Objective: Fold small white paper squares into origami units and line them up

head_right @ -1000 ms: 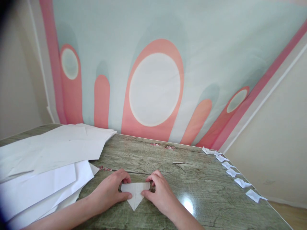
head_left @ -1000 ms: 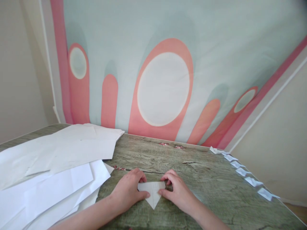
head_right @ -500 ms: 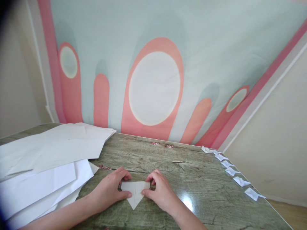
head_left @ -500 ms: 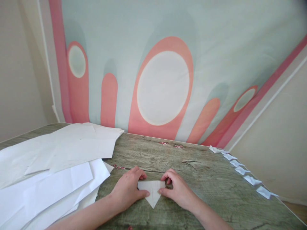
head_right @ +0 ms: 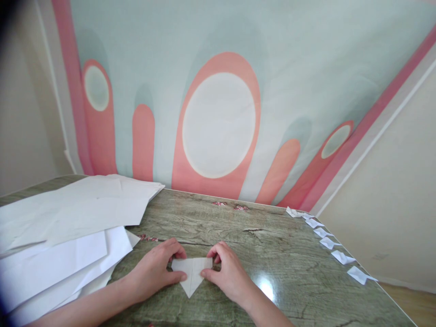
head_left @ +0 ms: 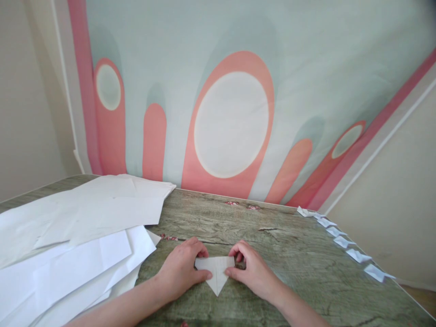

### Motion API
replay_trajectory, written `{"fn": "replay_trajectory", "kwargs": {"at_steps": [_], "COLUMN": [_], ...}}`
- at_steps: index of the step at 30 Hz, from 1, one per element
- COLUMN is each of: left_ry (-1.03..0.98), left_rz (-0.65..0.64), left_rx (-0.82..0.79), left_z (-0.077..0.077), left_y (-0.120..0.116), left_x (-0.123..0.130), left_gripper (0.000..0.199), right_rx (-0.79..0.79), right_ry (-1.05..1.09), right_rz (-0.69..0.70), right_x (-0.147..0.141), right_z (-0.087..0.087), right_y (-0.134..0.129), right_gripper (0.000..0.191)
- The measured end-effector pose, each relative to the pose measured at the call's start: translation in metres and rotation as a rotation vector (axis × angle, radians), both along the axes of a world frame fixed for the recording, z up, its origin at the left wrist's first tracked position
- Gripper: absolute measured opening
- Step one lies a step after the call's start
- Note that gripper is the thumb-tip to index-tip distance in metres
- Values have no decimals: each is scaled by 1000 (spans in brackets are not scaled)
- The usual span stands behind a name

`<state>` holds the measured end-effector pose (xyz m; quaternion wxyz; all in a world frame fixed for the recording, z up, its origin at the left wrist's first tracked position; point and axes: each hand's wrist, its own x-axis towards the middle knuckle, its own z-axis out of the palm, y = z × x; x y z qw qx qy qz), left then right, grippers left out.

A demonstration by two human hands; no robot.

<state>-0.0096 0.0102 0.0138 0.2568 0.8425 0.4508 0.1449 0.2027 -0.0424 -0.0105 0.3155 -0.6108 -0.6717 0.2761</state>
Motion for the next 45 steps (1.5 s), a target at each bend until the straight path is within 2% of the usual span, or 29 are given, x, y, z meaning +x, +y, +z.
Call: {"fn": "replay_trajectory", "kwargs": {"at_steps": [10,29,45], "left_ry": [-2,21,12], "left_rz": [0,-8,-14], "left_rx": [11,-7,-31], "left_z": [-4,3,3], "left_y": [-1,-1,-1], "left_x": [-1,1,1], "left_gripper": [24,22,24], "right_rx": [13,24,46], "right_ry": [5,5,-17], "right_rz": [5,21,61], "right_x": [0,-2,-1], "right_z": [0,7,5], "right_y": [-1,-3,-4], "right_gripper": [25,23,23]}}
